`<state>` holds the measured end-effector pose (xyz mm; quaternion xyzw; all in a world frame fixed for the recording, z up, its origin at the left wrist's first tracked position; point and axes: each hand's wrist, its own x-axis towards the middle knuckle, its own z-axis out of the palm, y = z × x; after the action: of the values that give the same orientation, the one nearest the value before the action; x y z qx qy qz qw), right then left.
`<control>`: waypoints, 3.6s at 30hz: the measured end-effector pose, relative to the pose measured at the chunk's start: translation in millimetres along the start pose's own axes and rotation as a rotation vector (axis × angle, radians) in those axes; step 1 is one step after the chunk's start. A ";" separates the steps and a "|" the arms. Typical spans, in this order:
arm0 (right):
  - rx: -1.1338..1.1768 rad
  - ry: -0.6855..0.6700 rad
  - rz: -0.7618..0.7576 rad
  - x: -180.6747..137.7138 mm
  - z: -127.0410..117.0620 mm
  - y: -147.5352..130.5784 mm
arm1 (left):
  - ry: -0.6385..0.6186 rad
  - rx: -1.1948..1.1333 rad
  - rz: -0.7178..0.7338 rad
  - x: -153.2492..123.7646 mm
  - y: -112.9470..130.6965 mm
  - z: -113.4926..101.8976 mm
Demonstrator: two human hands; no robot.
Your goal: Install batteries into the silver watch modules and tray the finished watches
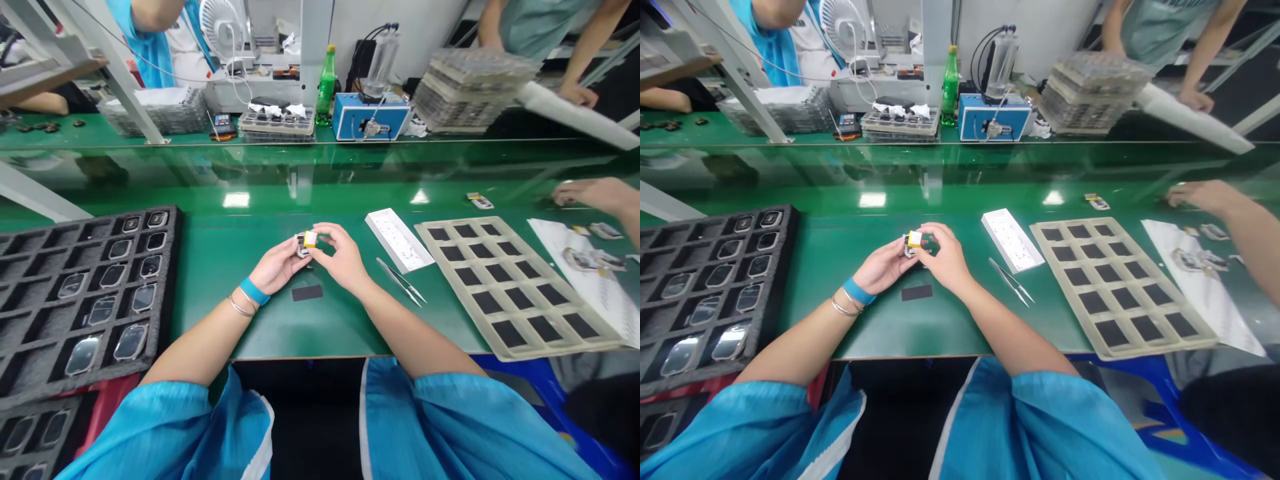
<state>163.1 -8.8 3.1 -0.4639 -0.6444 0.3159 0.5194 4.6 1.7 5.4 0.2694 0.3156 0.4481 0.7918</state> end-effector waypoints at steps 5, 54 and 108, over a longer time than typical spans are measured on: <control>0.209 0.057 0.023 -3.1 -4.6 3.6 | -0.039 0.034 0.024 -6.0 8.2 -1.0; -0.517 0.154 -0.244 19.1 -77.1 7.6 | -0.059 0.232 0.208 -4.2 4.5 -11.2; 0.641 -0.147 0.579 -4.2 2.6 3.6 | -0.088 0.182 0.186 -0.9 2.5 -14.0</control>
<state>161.7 -11.1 -2.3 -0.4172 -0.3922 0.6646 0.4800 -7.5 4.0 -1.8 0.3877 0.2935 0.4769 0.7322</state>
